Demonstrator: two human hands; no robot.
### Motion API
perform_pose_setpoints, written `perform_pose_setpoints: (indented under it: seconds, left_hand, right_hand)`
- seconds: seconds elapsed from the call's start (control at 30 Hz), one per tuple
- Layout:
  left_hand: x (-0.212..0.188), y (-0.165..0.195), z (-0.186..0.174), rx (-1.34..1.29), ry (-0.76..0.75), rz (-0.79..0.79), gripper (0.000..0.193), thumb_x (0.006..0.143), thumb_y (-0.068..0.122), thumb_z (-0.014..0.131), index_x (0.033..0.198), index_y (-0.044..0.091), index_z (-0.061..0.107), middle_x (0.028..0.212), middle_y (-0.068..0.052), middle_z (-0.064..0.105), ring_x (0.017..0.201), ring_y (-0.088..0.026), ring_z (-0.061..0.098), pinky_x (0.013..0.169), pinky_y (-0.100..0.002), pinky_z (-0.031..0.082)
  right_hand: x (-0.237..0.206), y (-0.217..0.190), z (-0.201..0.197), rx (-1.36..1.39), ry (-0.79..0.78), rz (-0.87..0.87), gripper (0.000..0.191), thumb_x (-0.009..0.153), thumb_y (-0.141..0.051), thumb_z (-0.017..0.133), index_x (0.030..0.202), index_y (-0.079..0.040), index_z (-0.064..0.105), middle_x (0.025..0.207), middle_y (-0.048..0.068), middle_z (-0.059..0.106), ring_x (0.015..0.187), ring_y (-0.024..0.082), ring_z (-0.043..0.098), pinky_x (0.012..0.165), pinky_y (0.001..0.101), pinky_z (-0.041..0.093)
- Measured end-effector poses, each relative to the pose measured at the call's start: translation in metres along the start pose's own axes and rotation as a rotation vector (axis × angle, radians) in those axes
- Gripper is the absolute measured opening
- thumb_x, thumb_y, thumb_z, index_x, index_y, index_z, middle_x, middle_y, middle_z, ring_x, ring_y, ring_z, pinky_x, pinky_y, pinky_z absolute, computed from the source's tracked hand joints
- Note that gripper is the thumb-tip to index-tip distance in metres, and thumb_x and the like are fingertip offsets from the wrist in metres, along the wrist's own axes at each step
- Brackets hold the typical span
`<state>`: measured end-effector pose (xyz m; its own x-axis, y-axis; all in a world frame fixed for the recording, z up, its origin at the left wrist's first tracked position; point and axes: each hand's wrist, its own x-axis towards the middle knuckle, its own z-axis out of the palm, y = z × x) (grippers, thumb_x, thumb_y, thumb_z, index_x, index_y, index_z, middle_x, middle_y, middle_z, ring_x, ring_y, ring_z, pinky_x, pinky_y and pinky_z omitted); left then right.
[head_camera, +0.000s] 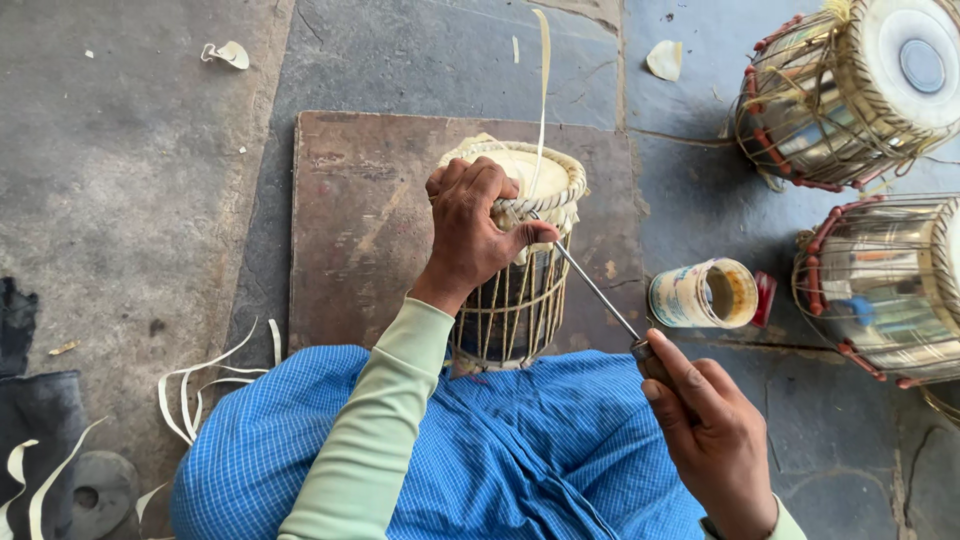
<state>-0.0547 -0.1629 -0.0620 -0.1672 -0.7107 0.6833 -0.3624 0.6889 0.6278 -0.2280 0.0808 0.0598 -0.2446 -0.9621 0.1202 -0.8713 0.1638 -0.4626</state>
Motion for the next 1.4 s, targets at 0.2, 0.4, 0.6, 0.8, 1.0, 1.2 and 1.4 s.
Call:
perform_pose_setpoints:
  seconds: [0.2,0.4,0.6,0.8,1.0,1.2,1.4]
  left_hand:
    - [0.003,-0.008,-0.001,-0.043,-0.003,-0.016,0.065,0.071,0.073,0.077,0.086,0.013,0.057,0.091,0.000,0.063,0.094,-0.025,0.057,0.101,-0.045,0.036]
    - [0.008,-0.009,0.001,-0.051,-0.015,-0.026,0.062,0.073,0.071,0.078,0.084,0.013,0.058,0.088,0.000,0.062,0.093,-0.024,0.057,0.100,-0.045,0.036]
    - [0.005,-0.007,0.002,-0.099,-0.040,-0.031,0.063,0.073,0.071,0.080,0.085,0.013,0.059,0.086,0.001,0.061,0.092,-0.023,0.058,0.099,-0.043,0.037]
    - [0.007,-0.005,0.000,-0.066,-0.017,-0.010,0.063,0.073,0.071,0.079,0.086,0.012,0.060,0.087,0.001,0.061,0.093,-0.024,0.057,0.099,-0.045,0.036]
    - [0.007,-0.006,-0.003,-0.039,-0.012,-0.042,0.062,0.075,0.071,0.078,0.085,0.012,0.061,0.087,-0.001,0.060,0.093,-0.025,0.058,0.098,-0.045,0.037]
    - [0.003,-0.003,0.003,-0.034,0.009,-0.048,0.061,0.079,0.071,0.075,0.083,0.012,0.059,0.085,-0.001,0.060,0.090,-0.024,0.057,0.095,-0.045,0.037]
    - [-0.011,0.008,-0.011,0.027,-0.015,-0.032,0.055,0.085,0.068,0.072,0.082,0.014,0.058,0.083,-0.001,0.059,0.088,-0.023,0.055,0.089,-0.044,0.035]
  right_hand:
    - [0.009,0.030,0.017,0.255,-0.019,0.023,0.047,0.092,-0.018,0.070,0.139,-0.013,0.065,0.088,0.000,0.064,0.066,0.005,0.055,0.057,0.0240,0.046]
    - [0.017,0.051,0.020,0.969,-0.226,0.370,0.048,0.099,-0.016,0.070,0.147,-0.011,0.069,0.084,0.005,0.065,0.060,0.007,0.052,0.050,0.0244,0.044]
    - [0.014,0.063,0.021,0.511,-0.106,0.137,0.048,0.098,-0.019,0.065,0.146,-0.011,0.062,0.087,0.000,0.062,0.064,0.004,0.050,0.054,0.0216,0.041]
    - [0.009,0.059,0.042,0.596,-0.083,-0.092,0.045,0.109,-0.024,0.057,0.153,-0.015,0.054,0.092,0.003,0.064,0.066,0.005,0.055,0.056,0.0201,0.044]
    - [0.016,0.048,0.056,1.316,-0.333,0.705,0.051,0.097,-0.023,0.056,0.148,-0.013,0.057,0.074,0.007,0.061,0.044,0.007,0.042,0.038,0.0230,0.036]
    - [0.003,0.030,0.087,1.719,-0.418,0.819,0.053,0.098,-0.036,0.049,0.149,-0.021,0.052,0.069,0.006,0.057,0.039,0.008,0.038,0.034,0.0227,0.034]
    - [-0.007,0.030,0.119,1.049,-0.210,0.417,0.053,0.107,-0.041,0.043,0.150,-0.011,0.054,0.070,0.004,0.053,0.049,0.008,0.042,0.041,0.0230,0.037]
